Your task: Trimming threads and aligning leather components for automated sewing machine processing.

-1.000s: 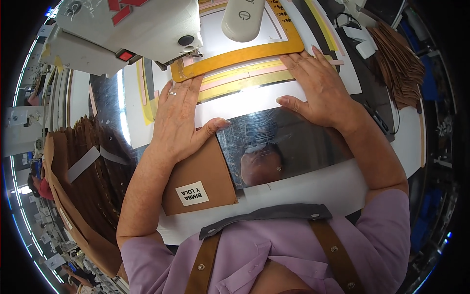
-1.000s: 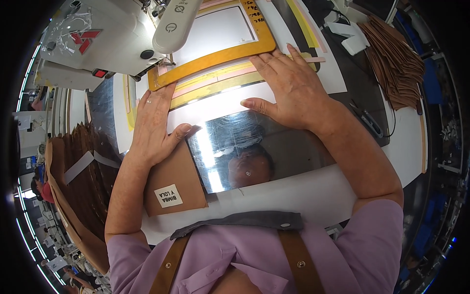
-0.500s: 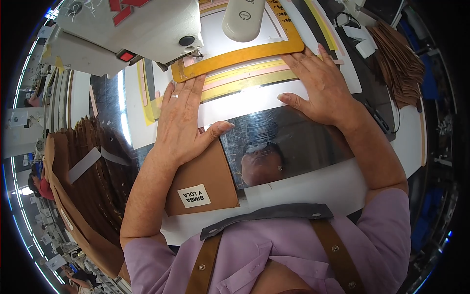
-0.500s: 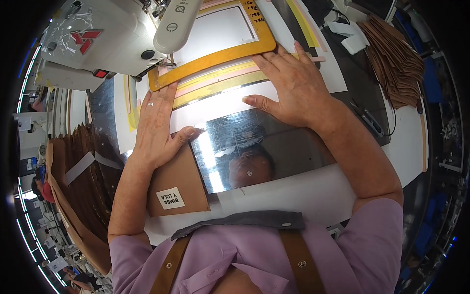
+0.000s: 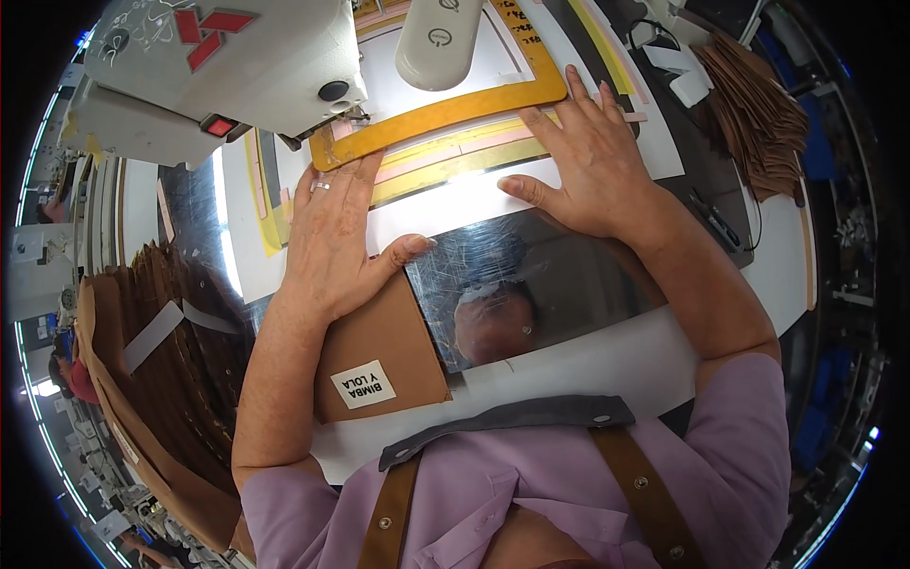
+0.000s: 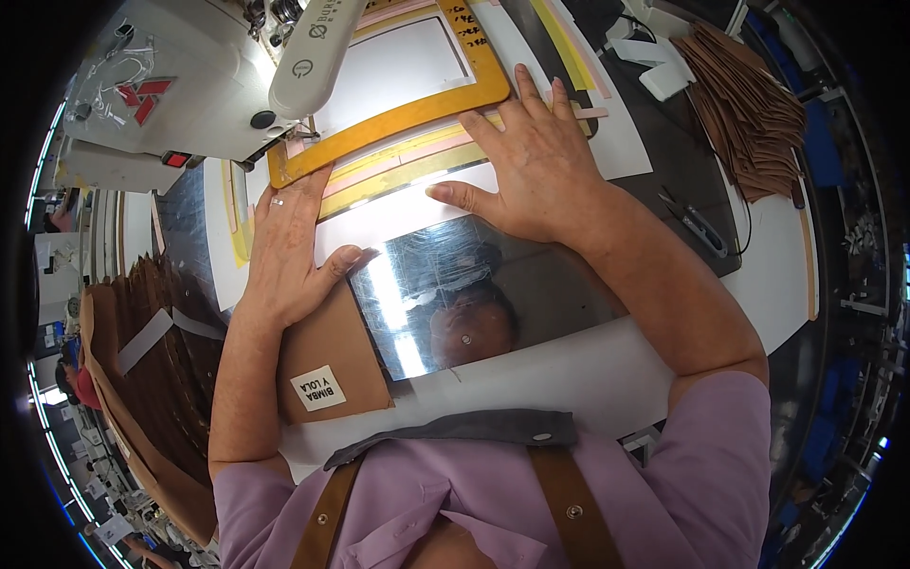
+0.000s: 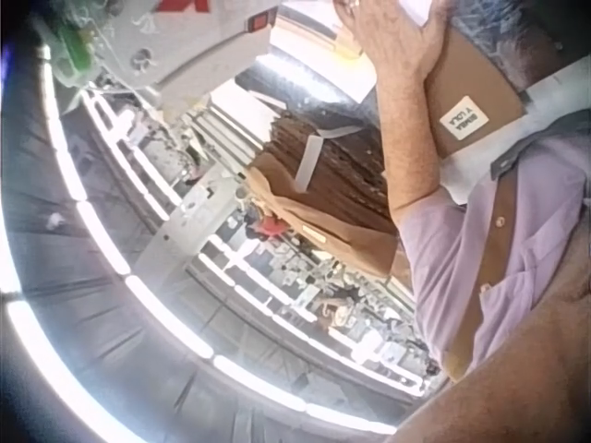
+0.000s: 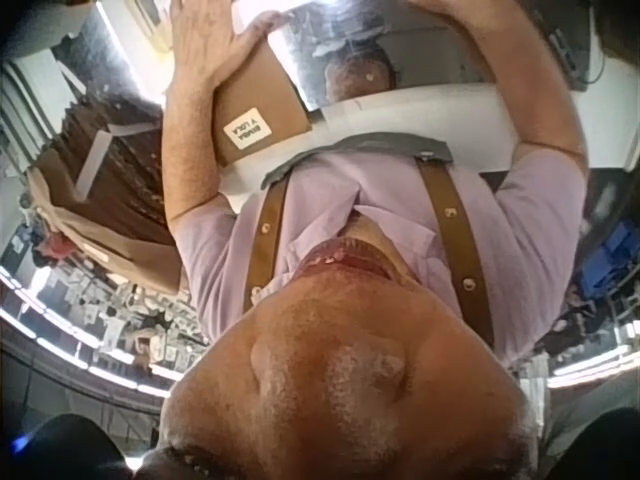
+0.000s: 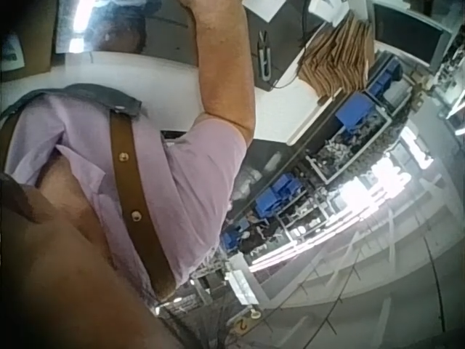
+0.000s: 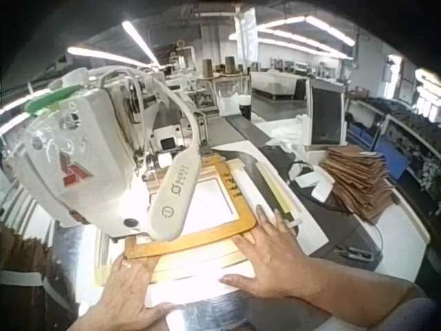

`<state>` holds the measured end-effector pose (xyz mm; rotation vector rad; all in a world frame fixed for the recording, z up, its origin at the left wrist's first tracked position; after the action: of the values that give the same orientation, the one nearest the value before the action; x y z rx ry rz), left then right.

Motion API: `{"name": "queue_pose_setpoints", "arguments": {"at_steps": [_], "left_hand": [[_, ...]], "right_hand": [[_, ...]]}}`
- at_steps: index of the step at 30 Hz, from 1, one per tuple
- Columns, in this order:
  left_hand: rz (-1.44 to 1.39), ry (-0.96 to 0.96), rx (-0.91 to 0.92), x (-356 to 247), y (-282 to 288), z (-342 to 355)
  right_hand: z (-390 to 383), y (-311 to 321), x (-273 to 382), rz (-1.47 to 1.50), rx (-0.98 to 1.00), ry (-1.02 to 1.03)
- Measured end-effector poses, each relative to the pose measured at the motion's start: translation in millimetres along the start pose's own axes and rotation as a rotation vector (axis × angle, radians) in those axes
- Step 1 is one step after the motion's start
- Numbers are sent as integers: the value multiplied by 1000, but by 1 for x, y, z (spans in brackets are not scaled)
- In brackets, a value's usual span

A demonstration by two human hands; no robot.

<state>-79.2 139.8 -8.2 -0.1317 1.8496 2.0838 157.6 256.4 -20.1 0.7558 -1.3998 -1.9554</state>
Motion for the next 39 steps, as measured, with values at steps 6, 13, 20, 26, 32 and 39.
{"name": "queue_pose_setpoints", "arguments": {"at_steps": [6, 13, 20, 26, 32, 39], "left_hand": [[7, 6, 7, -1, 2, 3], [23, 31, 0, -2, 2, 0], [115, 137, -46, 4, 3, -9], [238, 282, -136, 30, 8, -19], [46, 310, -201, 20, 45, -78], [-17, 356, -310, 10, 20, -158]], "right_hand": [[6, -3, 2, -24, 36, -62], [7, -7, 1, -36, 46, -84], [9, 0, 1, -65, 199, -131], [3, -3, -6, -74, 68, -199], [-4, 2, -24, -138, -291, -159], [-25, 42, 7, 430, -261, -82]]}}
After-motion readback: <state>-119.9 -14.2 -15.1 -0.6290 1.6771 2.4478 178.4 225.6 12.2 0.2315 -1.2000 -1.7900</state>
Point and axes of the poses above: each hand's wrist, its own z-axis towards the middle knuckle, its own y-axis out of the back of the hand, x = y × z, the point moved 5 cm from there along z, towards the middle knuckle, and after that the axes turned 8 degrees about -z, right-handed, at the moved point
